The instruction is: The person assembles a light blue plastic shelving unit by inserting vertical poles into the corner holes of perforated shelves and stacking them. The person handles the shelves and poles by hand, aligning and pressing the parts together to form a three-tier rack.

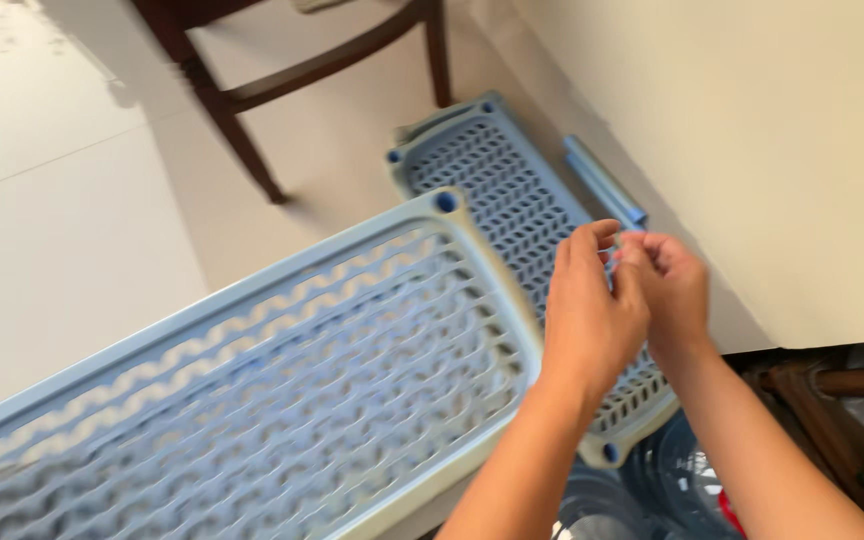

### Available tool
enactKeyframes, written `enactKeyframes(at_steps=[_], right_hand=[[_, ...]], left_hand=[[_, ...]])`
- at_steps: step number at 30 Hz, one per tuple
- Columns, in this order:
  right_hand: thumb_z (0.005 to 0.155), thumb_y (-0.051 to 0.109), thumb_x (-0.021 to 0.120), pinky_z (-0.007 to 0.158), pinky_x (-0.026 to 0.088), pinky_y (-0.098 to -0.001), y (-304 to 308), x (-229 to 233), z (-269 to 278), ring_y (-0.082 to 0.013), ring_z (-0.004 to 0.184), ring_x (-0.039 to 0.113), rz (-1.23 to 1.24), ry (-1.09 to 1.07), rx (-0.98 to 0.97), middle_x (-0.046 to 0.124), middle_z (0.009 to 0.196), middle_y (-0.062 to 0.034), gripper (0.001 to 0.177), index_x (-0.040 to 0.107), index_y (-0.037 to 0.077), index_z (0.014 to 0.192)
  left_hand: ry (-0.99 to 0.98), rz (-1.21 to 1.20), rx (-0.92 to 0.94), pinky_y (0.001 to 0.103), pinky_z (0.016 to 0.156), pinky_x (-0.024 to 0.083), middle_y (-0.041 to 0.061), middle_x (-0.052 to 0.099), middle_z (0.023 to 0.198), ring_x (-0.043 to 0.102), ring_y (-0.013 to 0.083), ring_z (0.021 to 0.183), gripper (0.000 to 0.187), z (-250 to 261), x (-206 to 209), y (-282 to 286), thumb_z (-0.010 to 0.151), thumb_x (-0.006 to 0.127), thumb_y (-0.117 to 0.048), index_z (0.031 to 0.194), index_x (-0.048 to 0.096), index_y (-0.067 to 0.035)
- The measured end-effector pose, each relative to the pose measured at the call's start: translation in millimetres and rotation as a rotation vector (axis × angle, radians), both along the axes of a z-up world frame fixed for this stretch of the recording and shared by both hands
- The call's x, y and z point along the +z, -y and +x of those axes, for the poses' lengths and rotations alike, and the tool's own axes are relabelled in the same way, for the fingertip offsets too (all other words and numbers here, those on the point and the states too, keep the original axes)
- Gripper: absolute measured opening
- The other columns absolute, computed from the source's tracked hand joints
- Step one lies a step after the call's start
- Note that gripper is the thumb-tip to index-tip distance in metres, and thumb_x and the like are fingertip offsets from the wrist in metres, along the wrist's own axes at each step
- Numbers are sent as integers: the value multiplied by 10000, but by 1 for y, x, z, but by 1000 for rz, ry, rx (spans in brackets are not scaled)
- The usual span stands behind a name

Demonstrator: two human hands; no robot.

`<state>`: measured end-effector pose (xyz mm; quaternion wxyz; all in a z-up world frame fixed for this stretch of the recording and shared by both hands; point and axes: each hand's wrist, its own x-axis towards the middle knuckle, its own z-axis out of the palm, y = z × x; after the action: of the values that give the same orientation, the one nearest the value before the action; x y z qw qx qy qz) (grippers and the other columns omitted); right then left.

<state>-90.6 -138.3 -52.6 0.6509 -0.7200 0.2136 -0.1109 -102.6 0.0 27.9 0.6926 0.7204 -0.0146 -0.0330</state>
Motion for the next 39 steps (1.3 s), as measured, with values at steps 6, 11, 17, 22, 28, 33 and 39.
enactKeyframes(at_steps=[6,11,17,22,28,33,39], right_hand=[[870,224,769,777,540,-321,106,-128,24,-163,889,692,-543,-168,39,747,1004,-93,288,697,24,1065],[864,246,729,944,498,-468,154,-188,67,-344,1140,598,-1134,-267,315,692,1130,-113,305,677,61,1100],[832,240,676,925,469,-515,178,-221,118,-425,1219,474,-1137,-101,294,565,1332,-199,468,617,6,1232],[923,386,701,945,494,-499,149,-213,131,-386,1215,514,-1404,-249,260,571,1252,-197,478,630,4,1203],[805,420,763,848,533,-474,145,-211,132,-387,1134,555,-1412,-316,246,556,1171,-232,574,641,-57,1101],[938,274,734,846,541,-437,155,-192,126,-351,954,652,-1093,-220,77,614,1082,-215,322,704,-46,960],[1045,136,609,727,544,-267,75,-89,100,-69,825,624,-354,125,424,689,900,16,135,665,32,1110]], left_hand=[[-272,318,-159,456,983,480,180,558,1354,590,365,1207,452,71,-69,80,932,625,-258,1330,530,-66],[-314,407,-256,462,1006,471,170,524,1403,580,370,1233,490,107,-103,114,924,619,-273,1353,509,-62],[-235,408,-237,477,1000,473,202,540,1385,583,391,1229,510,118,-126,118,890,621,-241,1354,525,-51],[-163,419,-218,488,998,469,231,564,1339,568,413,1234,469,116,-133,116,924,623,-320,1272,565,-10],[-108,400,-173,484,939,487,217,586,1301,601,396,1177,452,120,-133,119,914,603,-312,1268,579,-32],[-164,337,-99,466,980,489,271,586,1290,613,427,1151,509,123,-132,110,920,630,-278,1342,526,-13],[46,206,60,445,955,517,289,614,1259,650,416,1116,652,119,-94,80,930,678,-272,1421,428,77]])
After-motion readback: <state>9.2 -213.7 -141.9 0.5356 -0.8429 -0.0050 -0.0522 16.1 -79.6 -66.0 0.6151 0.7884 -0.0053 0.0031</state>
